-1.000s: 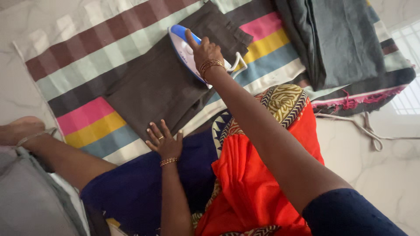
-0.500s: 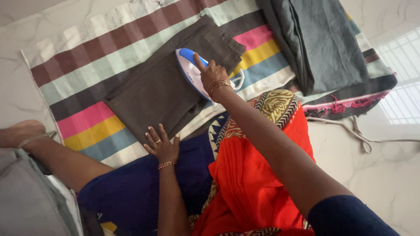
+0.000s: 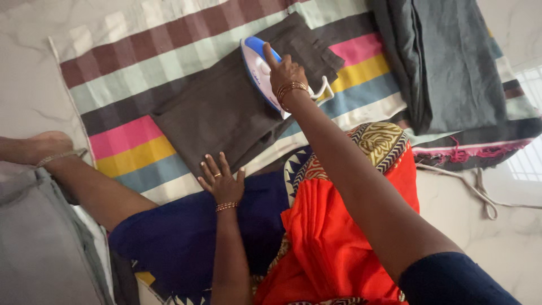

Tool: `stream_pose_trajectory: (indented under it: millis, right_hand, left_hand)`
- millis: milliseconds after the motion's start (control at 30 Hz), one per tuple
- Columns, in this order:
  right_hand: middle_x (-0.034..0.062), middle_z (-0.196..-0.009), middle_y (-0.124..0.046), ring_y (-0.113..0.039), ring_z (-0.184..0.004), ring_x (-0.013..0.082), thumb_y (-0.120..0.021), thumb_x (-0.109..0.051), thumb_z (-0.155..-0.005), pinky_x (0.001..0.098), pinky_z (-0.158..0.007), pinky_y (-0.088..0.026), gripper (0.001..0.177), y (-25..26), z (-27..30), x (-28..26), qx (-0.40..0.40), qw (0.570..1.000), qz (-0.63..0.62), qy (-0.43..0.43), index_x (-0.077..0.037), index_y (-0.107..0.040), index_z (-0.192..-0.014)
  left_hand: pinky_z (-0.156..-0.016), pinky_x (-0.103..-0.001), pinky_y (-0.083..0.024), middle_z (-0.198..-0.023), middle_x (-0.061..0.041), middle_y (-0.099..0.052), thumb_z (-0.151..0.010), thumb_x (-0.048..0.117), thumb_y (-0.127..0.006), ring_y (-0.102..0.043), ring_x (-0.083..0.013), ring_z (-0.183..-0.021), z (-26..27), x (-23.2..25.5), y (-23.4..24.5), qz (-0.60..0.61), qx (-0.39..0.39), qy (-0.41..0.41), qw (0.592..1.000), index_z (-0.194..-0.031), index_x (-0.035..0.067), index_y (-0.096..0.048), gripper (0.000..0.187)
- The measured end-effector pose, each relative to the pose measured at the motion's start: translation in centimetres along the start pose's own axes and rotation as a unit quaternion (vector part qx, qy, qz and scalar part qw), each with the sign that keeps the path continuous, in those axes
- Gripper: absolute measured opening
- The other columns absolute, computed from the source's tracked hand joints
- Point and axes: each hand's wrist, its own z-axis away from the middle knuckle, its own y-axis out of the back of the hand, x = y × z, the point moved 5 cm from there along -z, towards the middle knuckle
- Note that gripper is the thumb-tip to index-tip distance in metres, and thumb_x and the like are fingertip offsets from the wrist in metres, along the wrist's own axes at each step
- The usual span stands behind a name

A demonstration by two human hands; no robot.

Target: The person irons two pairs of pants on a striped mat on the floor. They first iron a pair of dark gray pants, then a pair of light gray pants, using a handheld electric iron.

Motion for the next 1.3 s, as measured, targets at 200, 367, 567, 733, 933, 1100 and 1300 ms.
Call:
stream_pose_trajectory:
  millis: [200,367,567,733,933,1100,1300]
  right_hand:
    - [0.0224,-0.112,-0.062,-0.070,-0.092,0.0394,-0.053,-0.010,-0.099,0.0505,-0.082,-0.057,0.078,1.0,4.5,0.4,0.002,1.000,-0.019,-0.003,-0.028,-0.013,-0.164]
    - [0.0261,-0.111,-0.061,-0.070,-0.090,0.0424,-0.056,-0.016,-0.095,0.0517,-0.080,-0.057,0.077,1.9,9.8,1.1,0.015,0.997,-0.069,0.017,-0.026,-0.017,-0.161]
    - [0.0254,-0.114,-0.062,-0.070,-0.093,0.0431,-0.055,-0.019,-0.099,0.0521,-0.083,-0.057,0.075,1.5,9.0,0.6,-0.022,0.997,-0.072,0.016,-0.028,-0.016,-0.163]
    - [0.0268,-0.116,-0.060,-0.070,-0.095,0.0431,-0.051,-0.018,-0.102,0.0511,-0.081,-0.058,0.075,1.1,3.8,-1.6,-0.049,0.998,-0.027,0.001,-0.027,-0.010,-0.164]
    - [0.0248,-0.119,-0.060,-0.069,-0.100,0.0415,-0.051,-0.015,-0.100,0.0489,-0.085,-0.058,0.078,0.8,0.9,-2.9,-0.055,0.998,-0.022,-0.009,-0.027,-0.007,-0.164]
    - [0.0282,-0.119,-0.059,-0.070,-0.097,0.0436,-0.052,-0.019,-0.101,0.0503,-0.083,-0.058,0.079,1.4,3.7,-2.4,-0.066,0.998,-0.002,0.017,-0.023,-0.006,-0.164]
    - [0.0270,-0.116,-0.062,-0.069,-0.100,0.0445,-0.055,-0.026,-0.099,0.0528,-0.086,-0.057,0.079,1.7,9.1,-0.7,-0.047,0.997,-0.049,0.038,-0.027,-0.010,-0.163]
  left_hand:
    - [-0.118,-0.070,-0.004,-0.172,-0.022,-0.008,-0.094,0.065,-0.052,-0.009,-0.0437,-0.156,0.1,-0.1,0.1,0.008,-0.016,0.005,1.000,-0.164,0.020,-0.025,0.088]
    - [-0.117,-0.069,0.000,-0.170,-0.020,-0.002,-0.093,0.068,-0.047,-0.002,-0.0418,-0.156,-0.3,-0.2,-0.1,0.013,-0.058,0.018,0.998,-0.163,0.021,-0.020,0.089]
    - [-0.118,-0.069,0.000,-0.171,-0.020,0.000,-0.095,0.067,-0.044,-0.001,-0.0416,-0.157,0.0,0.0,0.3,0.016,-0.070,0.024,0.997,-0.164,0.020,-0.019,0.087]
    - [-0.114,-0.069,0.002,-0.169,-0.023,0.000,-0.093,0.064,-0.048,0.000,-0.0433,-0.154,-0.3,0.2,0.5,0.026,-0.087,0.030,0.995,-0.162,0.019,-0.020,0.087]
    - [-0.118,-0.067,0.002,-0.171,-0.021,-0.005,-0.094,0.063,-0.052,-0.004,-0.0424,-0.156,0.0,0.3,0.5,0.037,-0.045,0.019,0.998,-0.162,0.019,-0.024,0.086]
    - [-0.118,-0.066,0.001,-0.171,-0.020,-0.005,-0.092,0.064,-0.052,-0.004,-0.0407,-0.157,0.2,-0.1,0.4,0.021,-0.031,0.018,0.999,-0.163,0.021,-0.022,0.088]
    - [-0.118,-0.066,0.002,-0.171,-0.017,-0.001,-0.092,0.066,-0.049,-0.001,-0.0380,-0.157,0.0,-0.4,-0.6,0.032,-0.047,0.023,0.998,-0.163,0.023,-0.020,0.088]
